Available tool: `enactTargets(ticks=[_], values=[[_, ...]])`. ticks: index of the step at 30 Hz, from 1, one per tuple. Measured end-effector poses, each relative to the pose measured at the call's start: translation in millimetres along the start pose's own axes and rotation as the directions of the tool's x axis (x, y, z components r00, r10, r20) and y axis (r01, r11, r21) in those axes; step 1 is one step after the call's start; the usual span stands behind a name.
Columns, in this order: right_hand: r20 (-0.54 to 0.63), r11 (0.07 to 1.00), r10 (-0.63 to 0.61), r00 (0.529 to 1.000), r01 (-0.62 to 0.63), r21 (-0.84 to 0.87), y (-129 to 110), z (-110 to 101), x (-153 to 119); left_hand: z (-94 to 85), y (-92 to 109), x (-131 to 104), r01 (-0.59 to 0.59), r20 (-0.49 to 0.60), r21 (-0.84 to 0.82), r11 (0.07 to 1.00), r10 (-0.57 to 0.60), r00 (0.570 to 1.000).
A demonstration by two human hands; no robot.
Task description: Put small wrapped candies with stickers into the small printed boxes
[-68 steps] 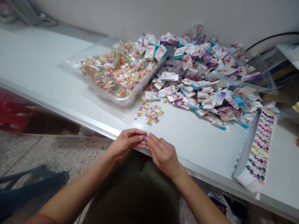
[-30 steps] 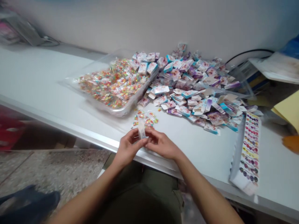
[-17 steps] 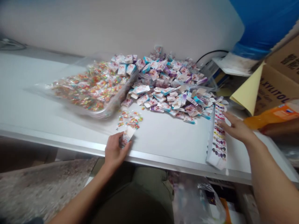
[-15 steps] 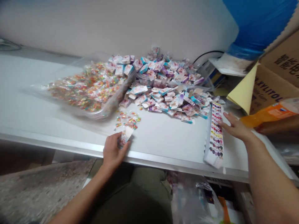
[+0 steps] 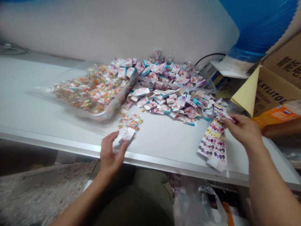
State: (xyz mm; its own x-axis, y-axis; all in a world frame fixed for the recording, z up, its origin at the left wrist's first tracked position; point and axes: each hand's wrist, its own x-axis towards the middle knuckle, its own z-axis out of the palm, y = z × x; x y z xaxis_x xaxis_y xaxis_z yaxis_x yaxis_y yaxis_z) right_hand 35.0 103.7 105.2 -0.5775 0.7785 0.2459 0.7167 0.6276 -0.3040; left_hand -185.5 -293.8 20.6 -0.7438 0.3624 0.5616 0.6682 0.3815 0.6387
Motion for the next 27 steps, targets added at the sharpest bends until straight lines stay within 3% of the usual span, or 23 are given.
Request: enactTargets(ticks=[2,3,5,7,9,11,14,18,20,23,25,27], values=[[0.061,0.999,-0.027,0.998,0.026,0.026,-44,-20,-25,-12.1,30,9,-0.045,0.050,-0.154,0.987,0.053,0.997],[0.151,0.987,-0.129,0.980,0.112,0.119,-70,-28,-39,-15.8,46,14,-0.057,0.113,-0.247,0.967,0.087,0.990],[0.290,0.895,-0.328,0.899,0.198,0.399,-120,-37,-65,-17.1,74,22,-0.030,0.276,-0.394,0.919,0.149,0.950],[0.411,0.823,-0.421,0.809,0.150,0.548,-160,-32,-84,-11.3,89,25,0.140,0.494,-0.494,0.858,0.145,0.857],[0.432,0.760,-0.479,0.764,0.115,0.639,-183,-18,-94,-2.3,89,21,0.407,0.696,-0.506,0.760,0.081,0.714],[0.432,0.718,-0.525,0.733,0.109,0.688,-191,0,-97,5.3,78,14,0.608,0.791,-0.463,0.645,-0.009,0.612],[0.456,0.702,-0.537,0.710,0.077,0.708,-191,23,-98,8.5,58,3,0.710,0.807,-0.440,0.551,-0.105,0.582],[0.413,0.741,-0.425,0.806,0.048,0.670,-192,49,-105,5.3,49,-4,0.746,0.839,-0.412,0.523,-0.103,0.535],[0.331,0.756,-0.424,0.843,0.128,0.642,-194,58,-110,5.7,48,-6,0.801,0.867,-0.402,0.443,-0.098,0.489],[0.227,0.743,-0.478,0.849,0.253,0.620,-197,61,-115,9.5,45,-10,0.879,0.896,-0.369,0.301,-0.137,0.423],[0.249,0.734,-0.504,0.827,0.259,0.627,-200,56,-120,12.8,41,-12,0.886,0.877,-0.357,0.297,-0.221,0.427],[0.345,0.742,-0.512,0.786,0.204,0.638,-202,51,-127,15.3,37,-13,0.877,0.833,-0.356,0.322,-0.316,0.454]])
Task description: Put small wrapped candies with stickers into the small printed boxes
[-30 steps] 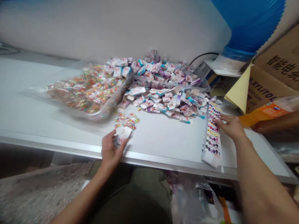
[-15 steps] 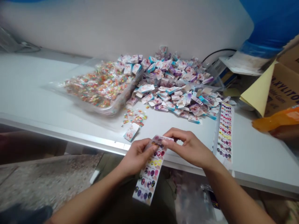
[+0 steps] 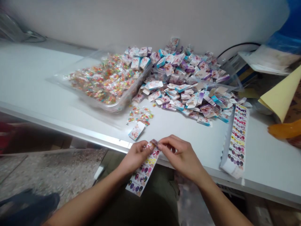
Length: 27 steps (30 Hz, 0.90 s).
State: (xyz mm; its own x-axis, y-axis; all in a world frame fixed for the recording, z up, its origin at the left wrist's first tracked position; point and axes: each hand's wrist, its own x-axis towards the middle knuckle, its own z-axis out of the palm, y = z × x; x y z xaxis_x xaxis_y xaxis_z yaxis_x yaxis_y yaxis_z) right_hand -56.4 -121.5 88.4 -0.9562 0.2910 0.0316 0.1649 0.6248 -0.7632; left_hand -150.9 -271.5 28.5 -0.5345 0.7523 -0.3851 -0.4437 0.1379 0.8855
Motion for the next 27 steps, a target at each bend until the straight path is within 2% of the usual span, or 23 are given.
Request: enactTargets(ticks=[2,5,7,10,13,16,18,20,21,23,25,27], values=[[0.123,0.995,0.079,0.989,-0.085,0.043,-3,3,-5,-2.4,-1,1,0.011,-0.047,0.001,1.000,-0.011,0.999],[0.220,0.971,0.198,0.955,-0.222,0.091,4,14,-8,-5.5,4,-2,0.034,0.010,-0.011,0.999,-0.034,0.999],[0.156,0.970,0.227,0.961,-0.238,0.056,13,21,-6,-7.7,8,-5,-0.011,0.072,0.021,1.000,0.009,0.997],[0.039,0.992,0.128,0.991,-0.128,-0.002,22,29,0,-11.4,13,-10,-0.089,0.140,0.060,0.994,0.080,0.987],[0.049,0.990,0.091,0.995,-0.096,0.099,20,27,6,-15.1,12,-11,-0.031,0.114,0.030,0.999,0.027,0.993],[0.009,0.967,0.184,0.983,-0.182,0.178,12,17,6,-17.9,8,-10,0.055,0.046,0.075,0.996,-0.058,0.997],[0.102,0.939,0.227,0.969,-0.245,0.241,7,13,3,-18.0,5,-10,0.095,0.029,0.073,0.993,-0.097,0.995],[0.249,0.903,0.245,0.937,-0.314,0.293,4,16,-2,-16.3,3,-11,0.133,0.040,-0.008,0.991,-0.133,0.990],[0.281,0.897,0.253,0.926,-0.333,0.291,4,19,-4,-15.0,3,-12,0.143,0.053,-0.050,0.988,-0.140,0.989],[0.200,0.926,0.270,0.942,-0.311,0.215,6,30,-8,-12.4,4,-14,0.133,0.083,-0.103,0.986,-0.125,0.989],[0.029,0.967,0.232,0.972,-0.234,0.105,9,40,-10,-10.9,6,-17,0.097,0.105,-0.111,0.989,-0.085,0.991],[-0.027,0.981,0.178,0.984,-0.175,0.081,11,44,-9,-10.9,8,-18,0.067,0.114,-0.106,0.992,-0.055,0.992]])
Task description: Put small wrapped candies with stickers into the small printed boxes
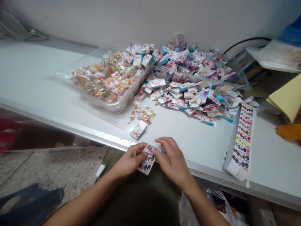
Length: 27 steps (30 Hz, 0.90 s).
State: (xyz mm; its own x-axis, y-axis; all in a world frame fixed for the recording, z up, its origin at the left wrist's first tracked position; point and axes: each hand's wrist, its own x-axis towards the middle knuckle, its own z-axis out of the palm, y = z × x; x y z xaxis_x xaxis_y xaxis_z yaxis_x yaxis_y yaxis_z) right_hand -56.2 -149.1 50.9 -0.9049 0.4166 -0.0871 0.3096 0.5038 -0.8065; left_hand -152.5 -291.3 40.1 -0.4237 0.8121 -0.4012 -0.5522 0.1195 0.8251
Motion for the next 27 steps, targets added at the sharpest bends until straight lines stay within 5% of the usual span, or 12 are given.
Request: enactTargets(ticks=[6,10,13,18,23,27], values=[[0.056,0.985,0.050,0.997,-0.059,0.162,-8,-14,2,-2.1,-2,1,0.005,-0.111,0.027,1.000,-0.002,0.994],[0.246,0.959,0.082,0.966,-0.143,0.244,-12,-14,-2,1.1,-2,3,0.057,-0.111,-0.252,0.966,-0.088,0.990],[0.178,0.983,0.084,0.980,-0.111,0.147,-10,-3,-3,5.6,-3,2,0.048,-0.076,-0.384,0.922,-0.083,0.994],[-0.139,0.993,0.087,0.987,-0.074,0.097,-7,11,0,6.3,-6,-2,-0.199,-0.165,-0.199,0.960,0.167,0.972],[0.111,0.843,0.156,0.981,-0.191,0.502,2,12,3,-2.3,-1,-4,-0.307,-0.234,0.091,0.947,0.320,0.918],[0.037,0.775,0.160,0.986,-0.149,0.614,9,17,5,-3.5,4,0,-0.254,-0.195,0.044,0.966,0.257,0.946]])
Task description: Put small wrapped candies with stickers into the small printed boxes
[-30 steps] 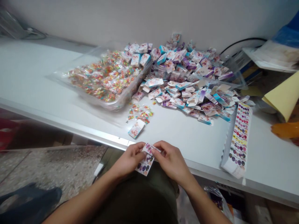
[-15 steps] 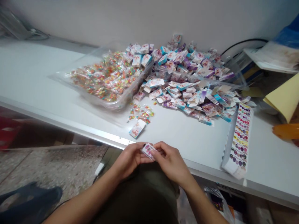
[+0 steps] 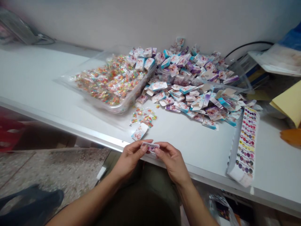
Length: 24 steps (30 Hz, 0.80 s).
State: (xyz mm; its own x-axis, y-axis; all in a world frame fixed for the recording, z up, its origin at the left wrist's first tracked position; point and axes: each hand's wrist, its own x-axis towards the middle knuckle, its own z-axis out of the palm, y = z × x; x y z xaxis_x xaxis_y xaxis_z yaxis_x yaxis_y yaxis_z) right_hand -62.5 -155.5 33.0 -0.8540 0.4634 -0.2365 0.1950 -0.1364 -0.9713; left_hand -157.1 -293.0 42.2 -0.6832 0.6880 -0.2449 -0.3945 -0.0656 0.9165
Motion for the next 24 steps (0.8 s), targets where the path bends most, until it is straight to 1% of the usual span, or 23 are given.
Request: enactTargets(ticks=[2,3,4,5,6,7,8,9,10,11,12,13,14,17,19,20,22,24], values=[[-0.027,1.000,-0.008,1.000,0.008,-0.016,0,-2,2,-1.4,3,4,-0.010,0.021,0.054,0.998,0.009,1.000],[-0.047,0.999,-0.009,0.999,0.007,-0.044,-2,-4,3,-3.6,6,7,-0.050,0.008,0.135,0.990,0.049,0.999],[-0.076,0.997,-0.013,0.997,0.008,-0.077,-4,-7,4,-7.0,8,11,-0.105,-0.021,0.261,0.960,0.114,0.993],[-0.108,0.994,-0.024,0.994,0.012,-0.110,-7,-11,6,-11.3,11,16,-0.157,-0.061,0.426,0.891,0.201,0.978],[-0.142,0.990,-0.041,0.989,0.021,-0.140,-10,-15,7,-16.3,13,22,-0.183,-0.090,0.606,0.774,0.295,0.951],[-0.168,0.986,-0.060,0.984,0.032,-0.165,-12,-19,8,-21.4,15,28,-0.170,-0.096,0.772,0.613,0.376,0.922],[-0.181,0.982,-0.077,0.980,0.043,-0.186,-15,-23,10,-26.2,17,34,-0.126,-0.072,0.886,0.446,0.402,0.913],[-0.183,0.978,-0.090,0.979,0.052,-0.204,-17,-25,11,-30.1,17,39,-0.093,-0.029,0.950,0.297,0.381,0.924],[-0.179,0.973,-0.102,0.979,0.061,-0.221,-19,-26,13,-32.7,18,43,-0.079,0.013,0.980,0.182,0.336,0.942],[-0.178,0.969,-0.112,0.978,0.069,-0.236,-21,-26,15,-33.9,17,45,-0.080,0.045,0.991,0.110,0.287,0.957],[-0.182,0.966,-0.126,0.975,0.078,-0.247,-23,-25,17,-33.6,16,46,-0.091,0.069,0.993,0.079,0.254,0.965],[-0.193,0.964,-0.141,0.971,0.090,-0.249,-25,-22,19,-32.2,14,46,-0.106,0.084,0.991,0.080,0.243,0.967],[-0.207,0.964,-0.157,0.966,0.105,-0.243,-27,-19,21,-29.7,13,44,-0.125,0.096,0.987,0.104,0.247,0.964],[-0.241,0.971,-0.181,0.953,0.135,-0.195,-33,-8,27,-20.5,6,34,-0.194,0.128,0.957,0.216,0.285,0.950],[-0.233,0.970,-0.181,0.955,0.135,-0.202,-33,-1,30,-15.6,0,28,-0.229,0.132,0.932,0.280,0.325,0.936],[-0.221,0.963,-0.184,0.958,0.131,-0.234,-33,0,30,-13.9,-3,26,-0.237,0.121,0.921,0.309,0.350,0.929],[-0.177,0.924,-0.208,0.962,0.134,-0.359,-33,0,29,-12.2,-9,24,-0.248,0.094,0.904,0.349,0.403,0.910],[-0.072,0.830,-0.245,0.967,0.170,-0.531,-37,-4,27,-11.5,-15,23,-0.278,0.104,0.894,0.351,0.442,0.891]])
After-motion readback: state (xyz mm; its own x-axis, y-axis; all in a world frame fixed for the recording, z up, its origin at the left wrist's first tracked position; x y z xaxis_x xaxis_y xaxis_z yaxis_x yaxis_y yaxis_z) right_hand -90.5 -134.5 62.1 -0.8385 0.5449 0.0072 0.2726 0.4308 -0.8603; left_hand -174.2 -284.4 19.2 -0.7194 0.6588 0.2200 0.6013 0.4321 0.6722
